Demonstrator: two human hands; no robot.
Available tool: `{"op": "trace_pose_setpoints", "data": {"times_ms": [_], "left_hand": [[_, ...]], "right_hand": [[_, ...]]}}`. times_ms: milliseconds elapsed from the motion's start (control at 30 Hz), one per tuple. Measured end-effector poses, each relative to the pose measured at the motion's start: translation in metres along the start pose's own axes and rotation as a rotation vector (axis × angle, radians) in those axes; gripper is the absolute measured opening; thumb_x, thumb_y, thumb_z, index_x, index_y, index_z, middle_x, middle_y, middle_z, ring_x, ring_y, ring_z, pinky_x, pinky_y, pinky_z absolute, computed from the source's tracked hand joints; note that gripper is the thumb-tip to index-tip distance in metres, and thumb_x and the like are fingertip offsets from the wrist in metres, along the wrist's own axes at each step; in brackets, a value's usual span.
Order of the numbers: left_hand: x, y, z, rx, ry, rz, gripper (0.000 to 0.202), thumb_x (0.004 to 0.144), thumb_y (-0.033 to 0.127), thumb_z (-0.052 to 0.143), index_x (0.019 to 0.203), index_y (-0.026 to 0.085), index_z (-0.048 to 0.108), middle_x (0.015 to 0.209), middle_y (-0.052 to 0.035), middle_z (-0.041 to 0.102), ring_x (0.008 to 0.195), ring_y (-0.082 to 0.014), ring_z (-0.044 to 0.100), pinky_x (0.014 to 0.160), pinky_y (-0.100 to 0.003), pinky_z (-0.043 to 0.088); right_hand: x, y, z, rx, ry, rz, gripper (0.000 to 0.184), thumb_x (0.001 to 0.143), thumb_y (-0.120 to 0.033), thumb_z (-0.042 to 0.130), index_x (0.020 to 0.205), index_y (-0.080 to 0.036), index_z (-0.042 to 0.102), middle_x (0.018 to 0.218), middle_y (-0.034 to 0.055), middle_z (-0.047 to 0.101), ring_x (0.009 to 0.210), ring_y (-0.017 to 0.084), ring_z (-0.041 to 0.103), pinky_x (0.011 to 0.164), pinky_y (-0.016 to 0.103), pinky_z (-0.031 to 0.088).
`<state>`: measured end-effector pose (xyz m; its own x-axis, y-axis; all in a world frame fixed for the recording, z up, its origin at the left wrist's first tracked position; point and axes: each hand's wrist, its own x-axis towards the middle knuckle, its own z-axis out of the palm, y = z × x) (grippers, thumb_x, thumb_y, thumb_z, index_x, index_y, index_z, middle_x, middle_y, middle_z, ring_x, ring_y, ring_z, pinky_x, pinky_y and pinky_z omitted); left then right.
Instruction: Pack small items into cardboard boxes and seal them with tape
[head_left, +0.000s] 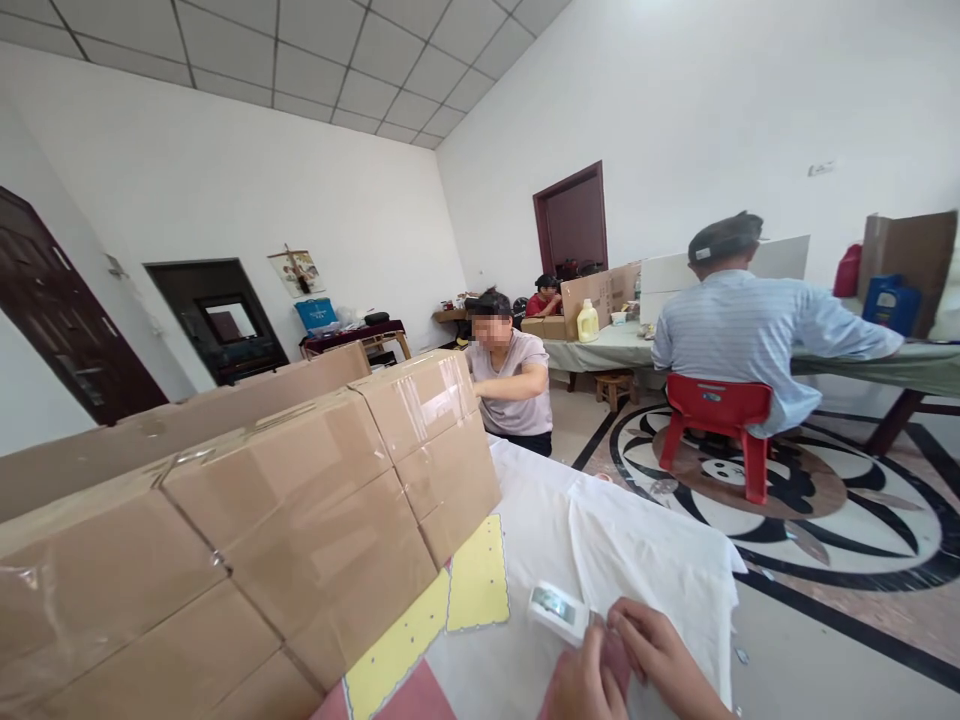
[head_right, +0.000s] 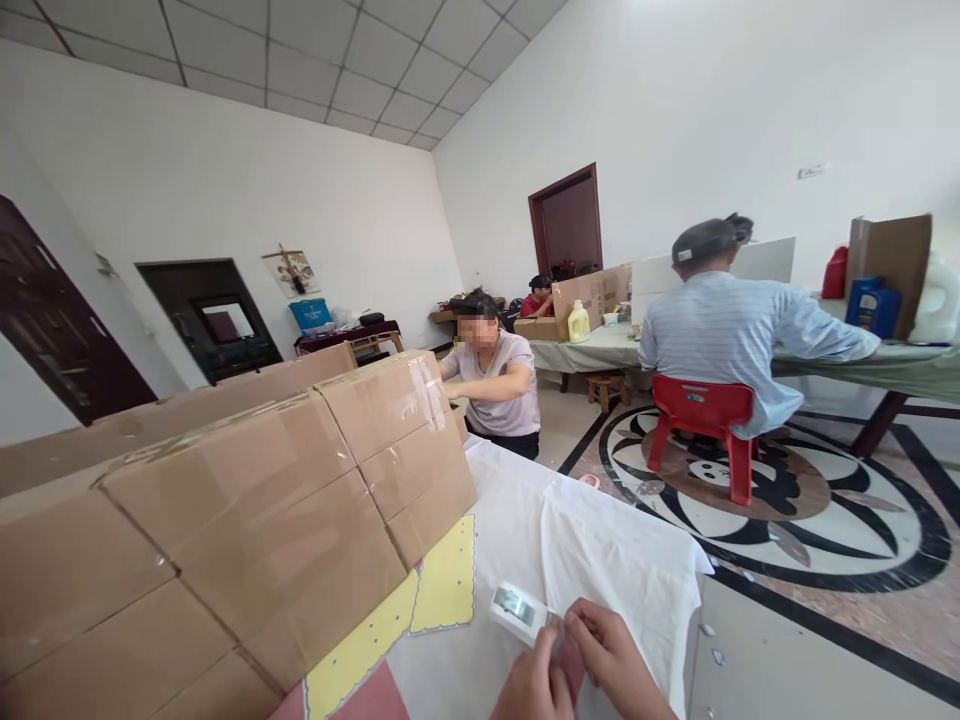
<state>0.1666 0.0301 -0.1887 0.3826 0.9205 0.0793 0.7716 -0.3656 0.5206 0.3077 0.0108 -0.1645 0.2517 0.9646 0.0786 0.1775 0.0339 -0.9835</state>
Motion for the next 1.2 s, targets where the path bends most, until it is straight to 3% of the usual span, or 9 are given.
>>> {"op": "trace_pose_setpoints", "data": {"times_ms": [200, 533, 800, 1200], "left_hand": [[-0.006, 0.011, -0.015, -0.005, 0.012, -0.003, 0.054, 0.094, 0.014, 0.041, 0.142, 0.033, 0.057, 0.115, -0.0053, 0.075, 0.108, -0.0223, 0.070, 0.095, -0.032, 0.055], [-0.005, 0.012, -0.011, -0.066, 0.015, -0.056, 0.049, 0.097, 0.014, 0.039, 0.140, 0.028, 0.060, 0.116, -0.0074, 0.075, 0.108, -0.0236, 0.069, 0.093, -0.031, 0.051], [-0.007, 0.013, -0.016, -0.182, 0.030, -0.024, 0.046, 0.099, 0.019, 0.038, 0.139, 0.027, 0.060, 0.124, -0.0059, 0.072, 0.114, -0.0223, 0.067, 0.095, -0.031, 0.049], [-0.011, 0.010, -0.009, -0.217, 0.080, -0.011, 0.050, 0.096, 0.016, 0.038, 0.139, 0.026, 0.061, 0.117, -0.0079, 0.074, 0.107, -0.0234, 0.068, 0.092, -0.032, 0.052]], "right_hand": [[-0.004, -0.008, 0.000, -0.038, -0.022, -0.035, 0.051, 0.093, -0.063, 0.046, 0.069, -0.019, 0.057, 0.052, -0.0003, 0.055, 0.049, 0.016, 0.050, 0.052, 0.028, 0.037], [-0.001, 0.005, -0.001, -0.045, -0.036, -0.044, 0.043, 0.096, -0.057, 0.046, 0.081, -0.018, 0.059, 0.051, -0.0022, 0.056, 0.044, 0.014, 0.047, 0.050, 0.026, 0.035], [-0.001, 0.006, -0.002, -0.219, -0.030, -0.081, 0.031, 0.095, -0.046, 0.049, 0.084, -0.019, 0.061, 0.066, 0.0019, 0.068, 0.063, 0.020, 0.064, 0.060, 0.028, 0.042], [-0.003, 0.008, -0.004, -0.272, -0.096, -0.086, 0.019, 0.091, -0.032, 0.053, 0.084, -0.020, 0.067, 0.068, 0.0001, 0.070, 0.064, 0.019, 0.064, 0.063, 0.028, 0.043]]}}
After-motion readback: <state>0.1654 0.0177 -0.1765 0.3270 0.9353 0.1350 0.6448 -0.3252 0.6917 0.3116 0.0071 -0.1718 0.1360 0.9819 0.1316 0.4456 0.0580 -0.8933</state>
